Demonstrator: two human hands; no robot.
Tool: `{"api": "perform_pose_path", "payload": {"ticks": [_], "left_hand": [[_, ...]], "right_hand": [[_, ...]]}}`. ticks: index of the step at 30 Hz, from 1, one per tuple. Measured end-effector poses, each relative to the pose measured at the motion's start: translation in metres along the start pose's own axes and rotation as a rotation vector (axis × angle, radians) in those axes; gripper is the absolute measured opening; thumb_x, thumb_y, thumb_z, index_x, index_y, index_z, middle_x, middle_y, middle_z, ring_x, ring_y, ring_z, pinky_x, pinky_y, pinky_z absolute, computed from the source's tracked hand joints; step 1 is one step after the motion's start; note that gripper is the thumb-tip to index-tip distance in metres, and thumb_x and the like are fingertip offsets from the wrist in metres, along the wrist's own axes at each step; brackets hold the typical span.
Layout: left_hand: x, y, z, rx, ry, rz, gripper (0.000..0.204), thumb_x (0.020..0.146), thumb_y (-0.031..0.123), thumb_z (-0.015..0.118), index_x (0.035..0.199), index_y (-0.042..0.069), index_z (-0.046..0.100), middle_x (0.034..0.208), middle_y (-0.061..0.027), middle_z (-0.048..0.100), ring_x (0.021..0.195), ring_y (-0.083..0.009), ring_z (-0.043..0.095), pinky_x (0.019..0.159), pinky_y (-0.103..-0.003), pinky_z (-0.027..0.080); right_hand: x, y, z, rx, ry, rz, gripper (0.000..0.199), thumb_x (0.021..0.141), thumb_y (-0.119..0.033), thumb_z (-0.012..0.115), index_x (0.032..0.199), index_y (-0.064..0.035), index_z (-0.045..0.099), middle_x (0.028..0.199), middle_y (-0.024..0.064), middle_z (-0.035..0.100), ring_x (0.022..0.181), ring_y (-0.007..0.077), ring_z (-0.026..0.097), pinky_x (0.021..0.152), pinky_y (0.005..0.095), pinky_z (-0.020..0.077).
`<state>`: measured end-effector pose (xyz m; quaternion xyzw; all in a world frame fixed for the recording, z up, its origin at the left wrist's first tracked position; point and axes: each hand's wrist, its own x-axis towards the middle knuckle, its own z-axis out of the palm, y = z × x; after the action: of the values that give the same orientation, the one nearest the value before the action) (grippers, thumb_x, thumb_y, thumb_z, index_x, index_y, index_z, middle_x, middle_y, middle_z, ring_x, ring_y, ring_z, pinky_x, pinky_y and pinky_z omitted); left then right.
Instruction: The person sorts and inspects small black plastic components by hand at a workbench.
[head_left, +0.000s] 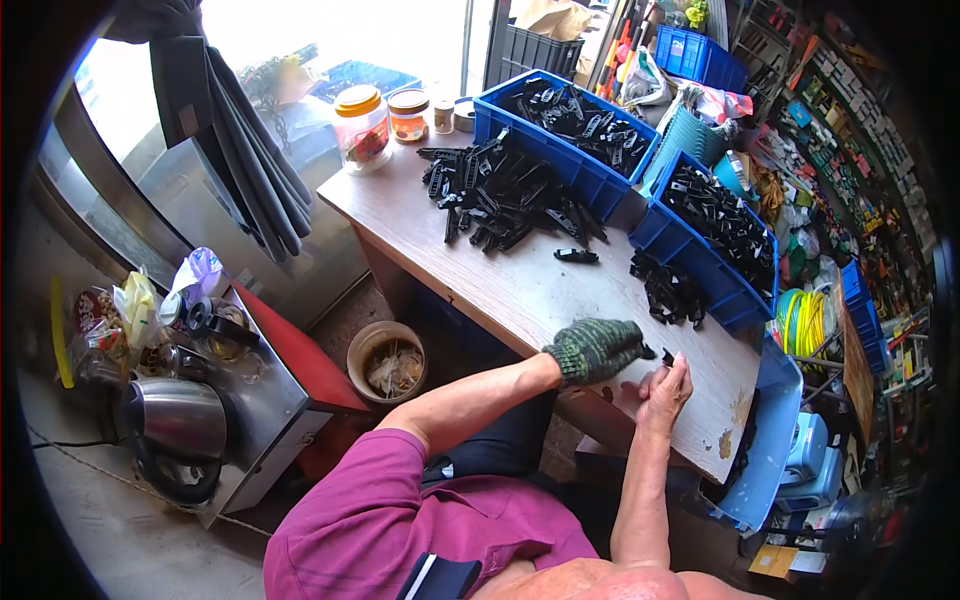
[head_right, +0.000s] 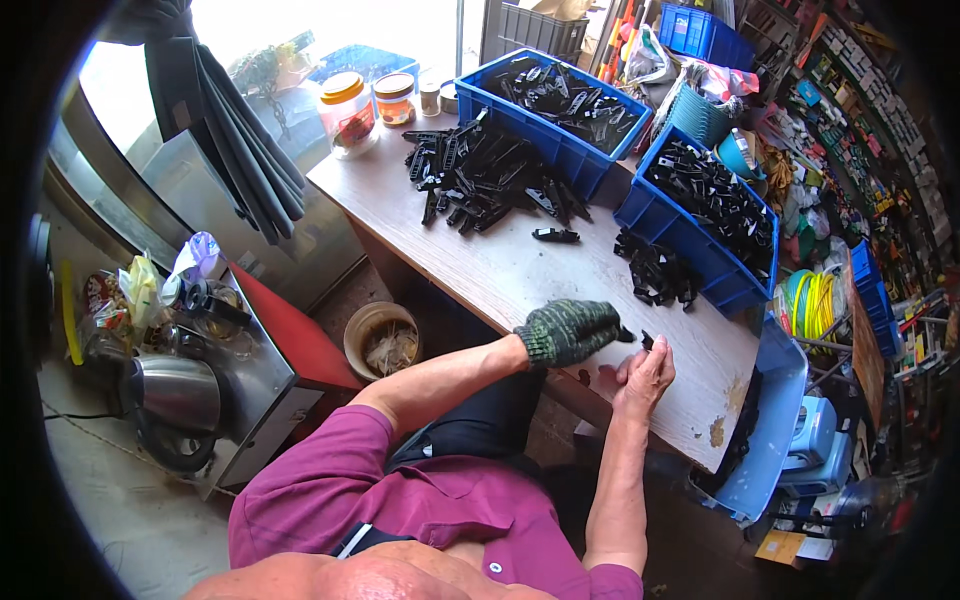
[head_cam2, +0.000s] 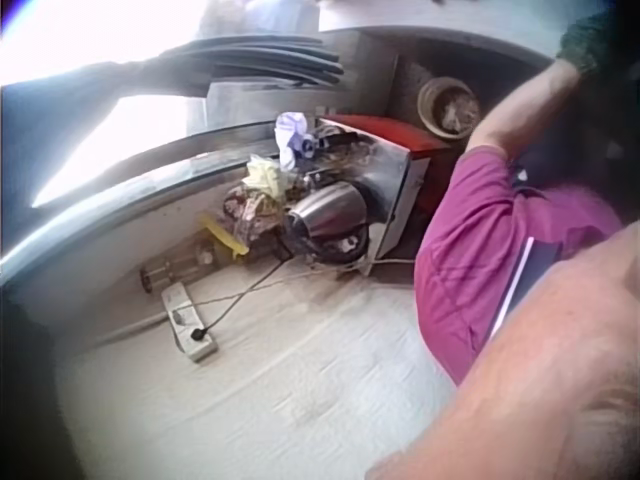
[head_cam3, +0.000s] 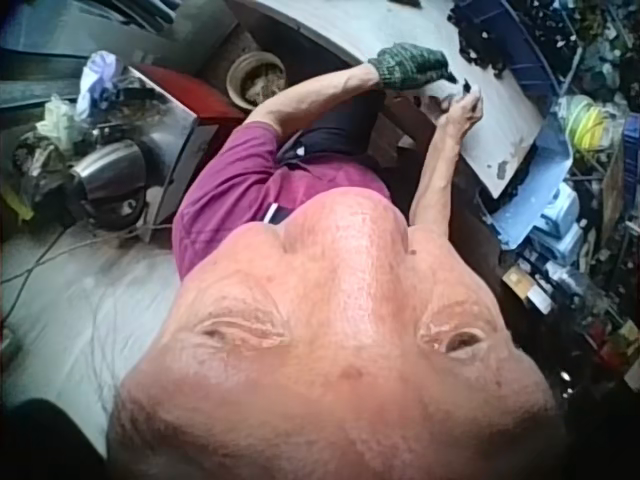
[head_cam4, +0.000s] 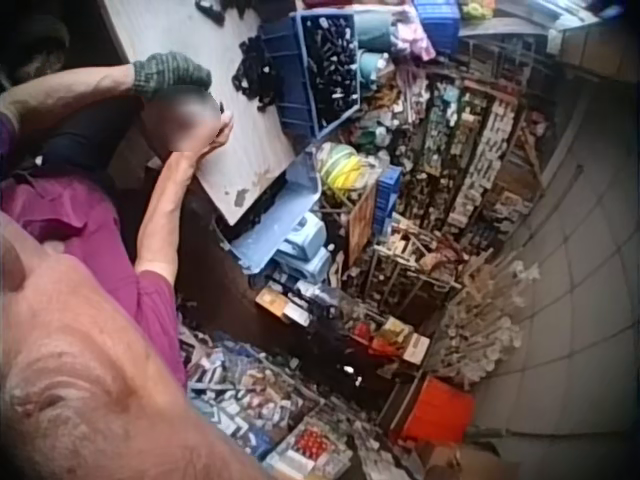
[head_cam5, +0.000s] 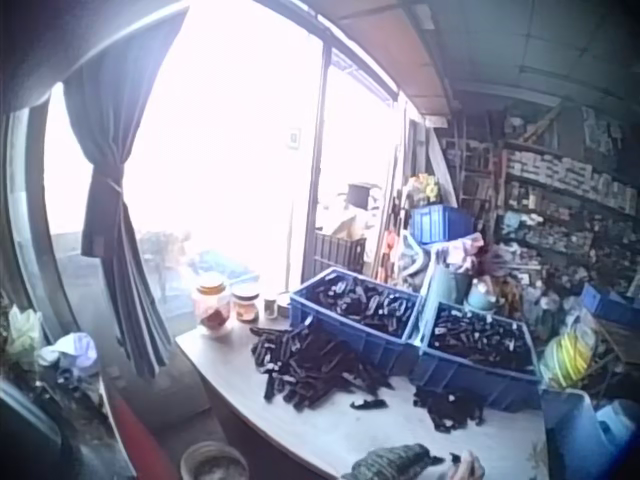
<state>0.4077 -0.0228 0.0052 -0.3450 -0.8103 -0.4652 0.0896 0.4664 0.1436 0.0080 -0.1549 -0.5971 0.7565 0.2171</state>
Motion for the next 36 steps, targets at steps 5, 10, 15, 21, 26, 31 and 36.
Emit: {"api": "perform_pose_path", "payload": {"ticks": [5, 10, 15, 21, 26, 31, 36], "left_hand": [[0.000, 0.025, -0.007, -0.184, -0.154, -0.143, 0.028, 0.095, 0.033, 0.058, 0.108, 0.009, 0.064, 0.097, -0.0194, 0.068, 0.089, -0.0403, 0.065, 0.076, -0.049, 0.052], [-0.005, 0.019, 0.001, -0.230, -0.140, -0.176, 0.028, 0.098, 0.033, 0.056, 0.110, 0.009, 0.064, 0.098, -0.0190, 0.068, 0.091, -0.0395, 0.065, 0.078, -0.046, 0.053], [-0.001, 0.007, 0.028, -0.174, 0.010, -0.114, 0.029, 0.099, 0.030, 0.055, 0.113, 0.007, 0.065, 0.104, -0.0220, 0.068, 0.096, -0.0421, 0.064, 0.081, -0.048, 0.052], [0.007, 0.051, 0.030, -0.388, 0.015, -0.363, 0.037, 0.098, 0.029, 0.054, 0.129, 0.010, 0.055, 0.105, -0.0234, 0.068, 0.094, -0.0441, 0.064, 0.083, -0.052, 0.050], [0.002, 0.032, 0.062, -0.351, 0.089, -0.202, 0.035, 0.097, 0.031, 0.056, 0.123, 0.008, 0.061, 0.119, -0.0210, 0.065, 0.102, -0.0407, 0.063, 0.086, -0.049, 0.050], [0.023, -0.009, 0.006, 0.250, 0.218, -0.109, 0.042, 0.096, 0.042, 0.057, 0.125, 0.012, 0.063, 0.113, -0.0182, 0.068, 0.097, -0.0393, 0.066, 0.085, -0.048, 0.053], [0.045, -0.074, -0.071, 0.628, 0.017, -0.380, 0.032, 0.093, 0.039, 0.057, 0.110, 0.013, 0.066, 0.098, -0.0182, 0.071, 0.089, -0.0412, 0.066, 0.078, -0.052, 0.052]], "right_hand": [[-0.002, 0.000, -0.001, -0.071, 0.048, -0.019, 0.036, 0.101, -0.036, 0.053, 0.074, -0.0137, 0.044, 0.048, -0.0046, 0.033, 0.038, 0.0087, 0.035, 0.035, 0.0260, 0.0286], [-0.011, -0.005, 0.004, -0.096, 0.070, -0.008, 0.034, 0.101, -0.034, 0.052, 0.074, -0.0138, 0.045, 0.050, -0.0034, 0.036, 0.037, 0.0095, 0.036, 0.035, 0.0265, 0.0287], [-0.002, 0.007, -0.007, -0.224, 0.117, -0.017, 0.032, 0.101, -0.033, 0.052, 0.076, -0.0120, 0.050, 0.061, -0.0031, 0.044, 0.047, 0.0079, 0.042, 0.040, 0.0264, 0.0332], [-0.001, -0.001, -0.003, -0.147, 0.091, -0.064, 0.024, 0.098, -0.026, 0.057, 0.081, -0.0092, 0.059, 0.078, -0.0036, 0.053, 0.074, 0.0078, 0.045, 0.067, 0.0265, 0.0399], [0.001, 0.001, -0.017, -0.196, 0.079, -0.073, 0.023, 0.098, -0.025, 0.057, 0.081, -0.0102, 0.059, 0.078, -0.0040, 0.053, 0.076, 0.0074, 0.047, 0.069, 0.0255, 0.0401], [-0.005, -0.016, -0.006, 0.074, 0.155, 0.174, 0.028, 0.096, -0.031, 0.056, 0.079, -0.0097, 0.050, 0.054, 0.0001, 0.033, 0.041, 0.0172, 0.039, 0.049, 0.0500, 0.0566], [0.037, -0.037, -0.028, 0.075, 0.433, 0.197, 0.032, 0.097, -0.035, 0.054, 0.084, -0.0087, 0.042, 0.051, 0.0047, 0.031, 0.041, 0.0205, 0.043, 0.051, 0.0556, 0.0573]]}}
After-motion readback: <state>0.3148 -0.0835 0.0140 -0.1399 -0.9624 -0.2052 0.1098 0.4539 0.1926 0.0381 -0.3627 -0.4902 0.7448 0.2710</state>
